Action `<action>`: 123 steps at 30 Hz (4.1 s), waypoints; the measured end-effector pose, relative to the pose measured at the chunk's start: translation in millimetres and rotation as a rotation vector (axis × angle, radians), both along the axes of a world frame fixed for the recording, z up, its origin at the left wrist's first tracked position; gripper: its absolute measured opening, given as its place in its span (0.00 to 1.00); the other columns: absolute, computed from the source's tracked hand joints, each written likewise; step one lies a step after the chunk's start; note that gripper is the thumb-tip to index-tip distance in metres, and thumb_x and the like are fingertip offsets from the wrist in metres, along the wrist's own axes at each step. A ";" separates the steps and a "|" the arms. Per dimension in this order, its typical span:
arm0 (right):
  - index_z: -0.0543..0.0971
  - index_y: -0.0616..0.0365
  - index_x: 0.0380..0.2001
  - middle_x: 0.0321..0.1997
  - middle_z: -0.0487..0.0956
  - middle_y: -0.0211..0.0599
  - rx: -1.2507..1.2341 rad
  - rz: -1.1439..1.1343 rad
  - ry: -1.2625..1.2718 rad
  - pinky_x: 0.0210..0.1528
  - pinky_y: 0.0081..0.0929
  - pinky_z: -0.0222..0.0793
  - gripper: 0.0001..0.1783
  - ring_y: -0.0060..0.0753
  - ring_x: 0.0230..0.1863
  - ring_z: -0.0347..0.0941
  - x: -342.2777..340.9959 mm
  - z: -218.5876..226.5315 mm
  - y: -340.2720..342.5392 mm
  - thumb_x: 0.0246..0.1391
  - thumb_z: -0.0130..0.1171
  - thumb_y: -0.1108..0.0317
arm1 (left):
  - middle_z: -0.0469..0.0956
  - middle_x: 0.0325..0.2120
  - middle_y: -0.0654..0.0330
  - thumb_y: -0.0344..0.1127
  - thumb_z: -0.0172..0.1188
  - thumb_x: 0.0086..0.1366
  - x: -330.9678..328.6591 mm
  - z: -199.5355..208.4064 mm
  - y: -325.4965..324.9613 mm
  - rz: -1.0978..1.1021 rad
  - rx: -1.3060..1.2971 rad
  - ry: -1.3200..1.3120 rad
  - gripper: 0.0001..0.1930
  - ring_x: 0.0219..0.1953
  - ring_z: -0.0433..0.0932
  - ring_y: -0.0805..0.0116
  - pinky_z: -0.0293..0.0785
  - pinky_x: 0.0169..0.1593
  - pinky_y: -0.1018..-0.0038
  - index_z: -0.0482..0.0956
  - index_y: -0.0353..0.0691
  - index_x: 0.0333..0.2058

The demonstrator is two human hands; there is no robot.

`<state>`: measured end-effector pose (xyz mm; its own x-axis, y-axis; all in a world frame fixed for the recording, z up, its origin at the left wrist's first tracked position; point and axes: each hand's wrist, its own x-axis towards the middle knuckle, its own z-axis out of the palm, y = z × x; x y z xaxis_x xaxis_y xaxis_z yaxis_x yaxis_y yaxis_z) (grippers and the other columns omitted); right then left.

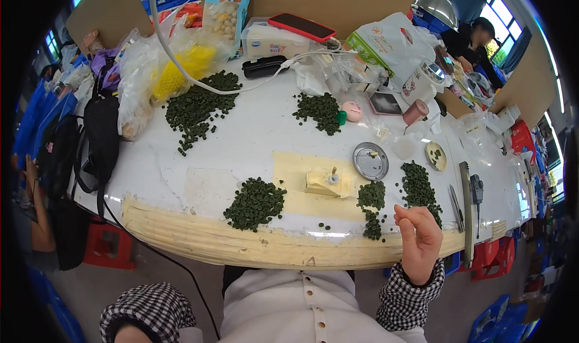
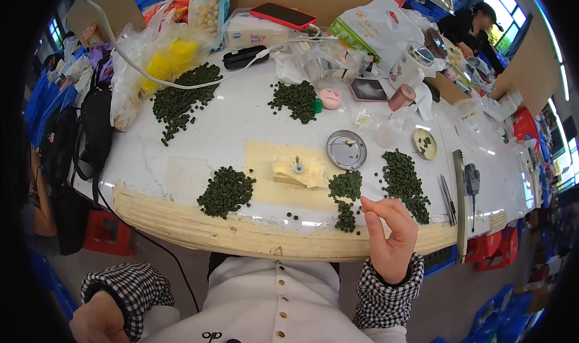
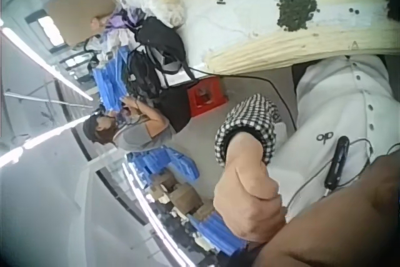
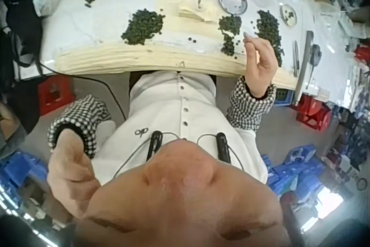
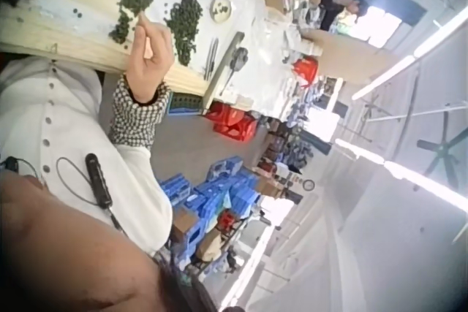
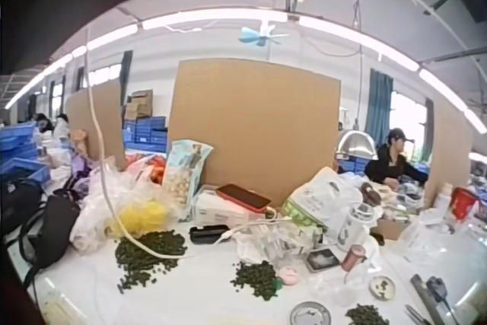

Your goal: Assembling small green toy components onto a base plate at a factory workbench.

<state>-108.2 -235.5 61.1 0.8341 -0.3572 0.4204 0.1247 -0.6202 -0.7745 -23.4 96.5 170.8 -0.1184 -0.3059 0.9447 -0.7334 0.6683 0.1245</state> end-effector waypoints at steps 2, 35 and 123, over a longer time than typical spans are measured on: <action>0.81 0.65 0.41 0.30 0.78 0.38 -0.019 -0.008 0.010 0.38 0.22 0.67 0.11 0.28 0.34 0.73 -2.3 -2.0 -1.7 0.53 0.57 0.79 | 0.72 0.21 0.69 0.22 0.52 0.55 16.2 5.0 8.2 -0.283 0.257 0.074 0.11 0.26 0.72 0.77 0.62 0.33 0.79 0.71 0.47 0.18; 0.69 0.52 0.29 0.25 0.74 0.29 -0.759 0.265 -1.060 0.24 0.18 0.65 0.14 0.24 0.22 0.65 30.4 98.5 126.2 0.44 0.65 0.70 | 0.73 0.21 0.53 0.37 0.61 0.58 6.9 -89.8 5.5 -0.092 1.323 0.332 0.07 0.27 0.74 0.51 0.69 0.31 0.60 0.74 0.41 0.31; 0.77 0.65 0.31 0.28 0.77 0.39 -0.182 -0.035 0.059 0.32 0.24 0.70 0.05 0.34 0.28 0.74 24.8 -9.7 22.6 0.48 0.61 0.81 | 0.79 0.36 0.50 0.19 0.55 0.63 23.4 -145.5 -50.8 0.213 0.366 1.350 0.08 0.33 0.79 0.71 0.77 0.38 0.78 0.75 0.29 0.41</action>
